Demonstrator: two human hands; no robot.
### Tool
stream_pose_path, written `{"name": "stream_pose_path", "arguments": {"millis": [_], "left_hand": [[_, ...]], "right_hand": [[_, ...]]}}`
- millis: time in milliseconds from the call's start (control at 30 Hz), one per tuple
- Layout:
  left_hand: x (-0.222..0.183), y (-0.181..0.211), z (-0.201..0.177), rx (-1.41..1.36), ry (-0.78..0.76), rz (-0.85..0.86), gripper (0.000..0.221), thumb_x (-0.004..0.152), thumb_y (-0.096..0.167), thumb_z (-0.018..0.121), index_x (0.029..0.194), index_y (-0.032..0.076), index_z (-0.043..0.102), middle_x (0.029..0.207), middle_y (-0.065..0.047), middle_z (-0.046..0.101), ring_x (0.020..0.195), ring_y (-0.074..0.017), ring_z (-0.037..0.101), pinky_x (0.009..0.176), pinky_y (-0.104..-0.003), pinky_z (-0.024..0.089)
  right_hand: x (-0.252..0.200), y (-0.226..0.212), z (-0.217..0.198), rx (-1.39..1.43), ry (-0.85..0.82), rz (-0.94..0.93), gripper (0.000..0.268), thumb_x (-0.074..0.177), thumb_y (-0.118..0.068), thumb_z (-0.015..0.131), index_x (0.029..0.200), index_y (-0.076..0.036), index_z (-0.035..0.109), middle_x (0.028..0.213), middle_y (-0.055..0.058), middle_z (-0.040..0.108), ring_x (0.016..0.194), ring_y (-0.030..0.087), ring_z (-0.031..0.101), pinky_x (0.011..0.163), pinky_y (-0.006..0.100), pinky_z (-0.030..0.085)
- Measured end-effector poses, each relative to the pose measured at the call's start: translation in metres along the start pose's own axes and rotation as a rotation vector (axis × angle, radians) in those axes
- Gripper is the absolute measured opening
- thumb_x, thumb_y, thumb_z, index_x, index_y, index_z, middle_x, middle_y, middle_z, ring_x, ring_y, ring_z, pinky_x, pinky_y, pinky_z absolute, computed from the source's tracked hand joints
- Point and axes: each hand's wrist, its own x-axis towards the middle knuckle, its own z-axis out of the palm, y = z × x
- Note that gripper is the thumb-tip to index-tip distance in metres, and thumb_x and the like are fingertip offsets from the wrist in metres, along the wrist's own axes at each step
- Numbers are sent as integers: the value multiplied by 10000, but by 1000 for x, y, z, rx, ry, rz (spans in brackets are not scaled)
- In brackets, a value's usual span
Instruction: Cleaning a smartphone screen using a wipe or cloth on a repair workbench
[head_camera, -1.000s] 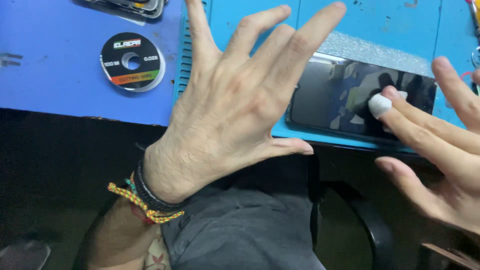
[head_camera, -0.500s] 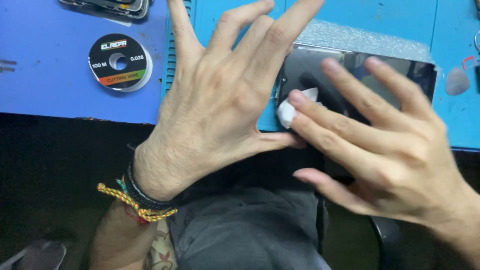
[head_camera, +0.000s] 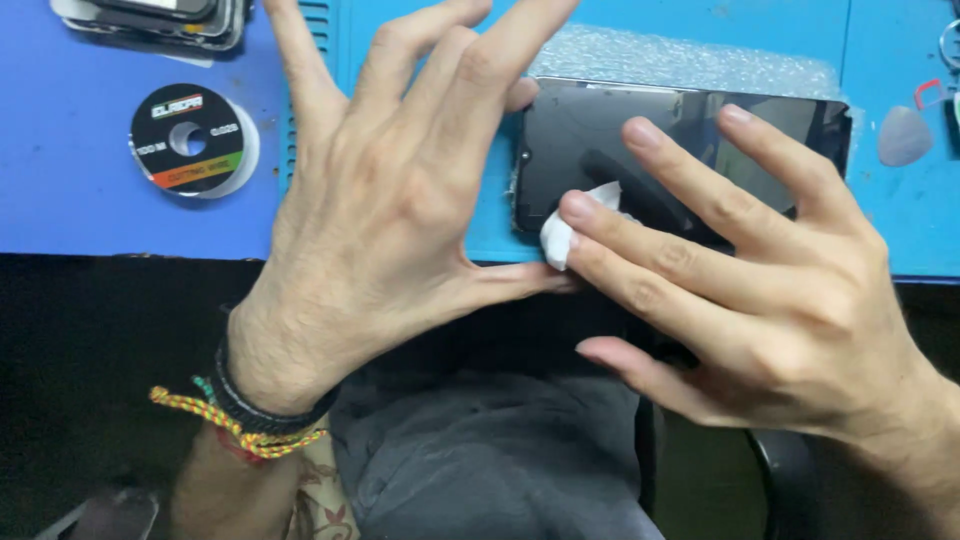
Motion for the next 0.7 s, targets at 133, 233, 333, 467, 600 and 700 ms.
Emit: {"name": "stream_pose_path", "arguments": {"millis": [133, 233, 333, 467, 600, 700], "left_hand": [[3, -3, 5, 2, -11, 16, 1347, 886, 1023, 831, 1647, 58, 280, 1655, -73, 599, 1502, -344, 543, 1135, -883, 97], [4, -3, 8, -68, -14, 29, 1403, 839, 1059, 803, 1659, 56, 265, 1625, -128, 680, 1547, -340, 559, 1159, -881, 23], [12, 1, 6, -139, -33, 9, 1343, 781, 992, 700, 1634, 31, 310, 1611, -196, 570, 1472, -289, 610, 1132, -891, -39], [14, 6, 3, -154, -37, 9, 1254, 834, 939, 599, 1636, 18, 319, 1557, -232, 608, 1479, -293, 609, 1146, -864, -96], [19, 12, 3, -194, -27, -12, 1087, 919, 813, 453, 1616, -15, 350, 1572, -287, 548, 1385, -299, 670, 1171, -832, -123], [25, 18, 3, -182, -49, -22, 1115, 895, 815, 490, 1599, -39, 355, 1600, -279, 518, 1384, -318, 650, 1155, -839, -135]], "right_hand": [[-77, 20, -23, -95, -209, 90, 620, 951, -424, 694, 1451, -58, 684, 1452, 126, 719, 1449, 493, 576, 1210, 661, 398], [-136, 30, -26, 47, -325, 273, 870, 753, -320, 699, 1508, 63, 501, 1546, 331, 553, 1640, 567, 254, 1378, 686, 209], [-131, 32, -32, -49, -352, 307, 902, 728, -367, 720, 1515, 39, 542, 1557, 269, 593, 1633, 594, 342, 1362, 685, 296], [-58, 24, -22, -71, -130, 84, 595, 948, -441, 667, 1403, -59, 692, 1412, 143, 737, 1403, 522, 578, 1177, 695, 374], [0, 11, -1, 109, 93, 79, 437, 1102, -384, 594, 1280, -25, 768, 1374, 96, 739, 1356, 410, 610, 1130, 626, 430], [-7, 16, -4, 142, 91, 107, 475, 1112, -382, 524, 1358, -17, 702, 1416, 116, 704, 1380, 424, 586, 1137, 638, 445]]}}
